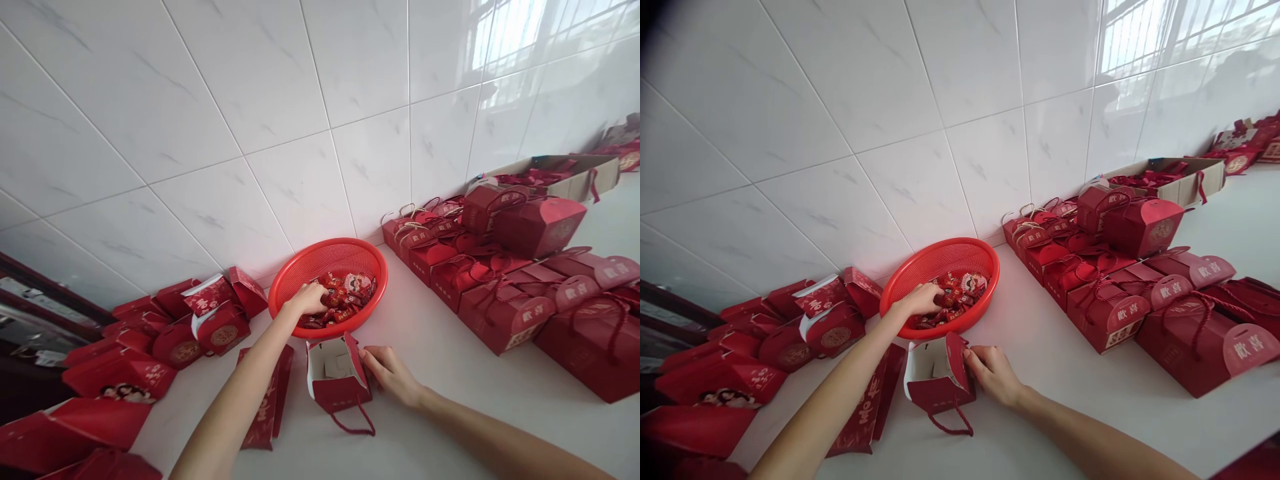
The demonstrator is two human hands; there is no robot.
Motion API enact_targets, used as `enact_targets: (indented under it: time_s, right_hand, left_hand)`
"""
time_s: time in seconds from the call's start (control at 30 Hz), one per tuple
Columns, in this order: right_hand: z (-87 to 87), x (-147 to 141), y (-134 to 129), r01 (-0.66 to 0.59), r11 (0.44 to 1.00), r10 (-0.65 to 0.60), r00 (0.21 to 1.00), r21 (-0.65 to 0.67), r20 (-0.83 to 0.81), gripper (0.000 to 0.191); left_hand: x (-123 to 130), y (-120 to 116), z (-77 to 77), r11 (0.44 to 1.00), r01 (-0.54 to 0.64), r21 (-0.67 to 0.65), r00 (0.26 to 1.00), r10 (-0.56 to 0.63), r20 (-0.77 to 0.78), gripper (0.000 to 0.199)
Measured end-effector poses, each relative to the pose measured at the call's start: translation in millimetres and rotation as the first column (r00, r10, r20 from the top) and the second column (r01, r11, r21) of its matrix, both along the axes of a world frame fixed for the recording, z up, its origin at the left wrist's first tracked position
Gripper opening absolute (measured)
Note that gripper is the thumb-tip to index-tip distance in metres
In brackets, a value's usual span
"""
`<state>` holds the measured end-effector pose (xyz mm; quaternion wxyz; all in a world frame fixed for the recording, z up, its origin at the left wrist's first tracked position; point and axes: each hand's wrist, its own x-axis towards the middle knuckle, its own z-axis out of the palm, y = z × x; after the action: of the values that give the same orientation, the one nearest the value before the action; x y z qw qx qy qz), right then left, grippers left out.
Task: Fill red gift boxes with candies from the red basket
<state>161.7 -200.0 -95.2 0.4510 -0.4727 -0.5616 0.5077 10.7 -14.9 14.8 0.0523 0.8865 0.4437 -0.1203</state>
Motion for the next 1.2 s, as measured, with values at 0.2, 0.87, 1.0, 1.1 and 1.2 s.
enact_targets:
  time_s: [0.2,0.87,1.0,1.1,1.2]
  right_hand:
    - [-2.8,1.0,0.7,-0.016,1.0,0.017,0.999,-0.024,0.031,0.061]
    - [-3.4,-0.2,2.7,-0.023,1.0,0.022,0.998,0.004,0.067,0.062]
    - [-6.7,-1.8,5.8,-0.01,0.999,0.007,0.997,0.031,0.083,0.066]
    - [-6.2,-1.9,5.7,-0.013,0.999,0.009,0.996,0.041,0.091,0.067]
    - [-5.0,-1.2,4.3,-0.016,1.0,0.013,0.996,0.026,0.093,0.067]
  left_hand:
    - [-3.2,-0.2,-1.8,0.997,-0.057,0.056,0.997,0.053,0.059,0.025]
    - [-3.1,3.4,-2.0,0.999,0.026,-0.034,0.94,-0.013,0.34,0.034]
    - [9.6,-16.0,4.9,0.981,0.153,-0.118,0.905,-0.091,0.416,0.028]
    - [20.0,-28.0,6.0,0.949,0.247,-0.194,0.898,-0.149,0.415,0.035]
    - [26.6,-29.1,5.0,0.944,0.248,-0.219,0.918,-0.157,0.363,0.041]
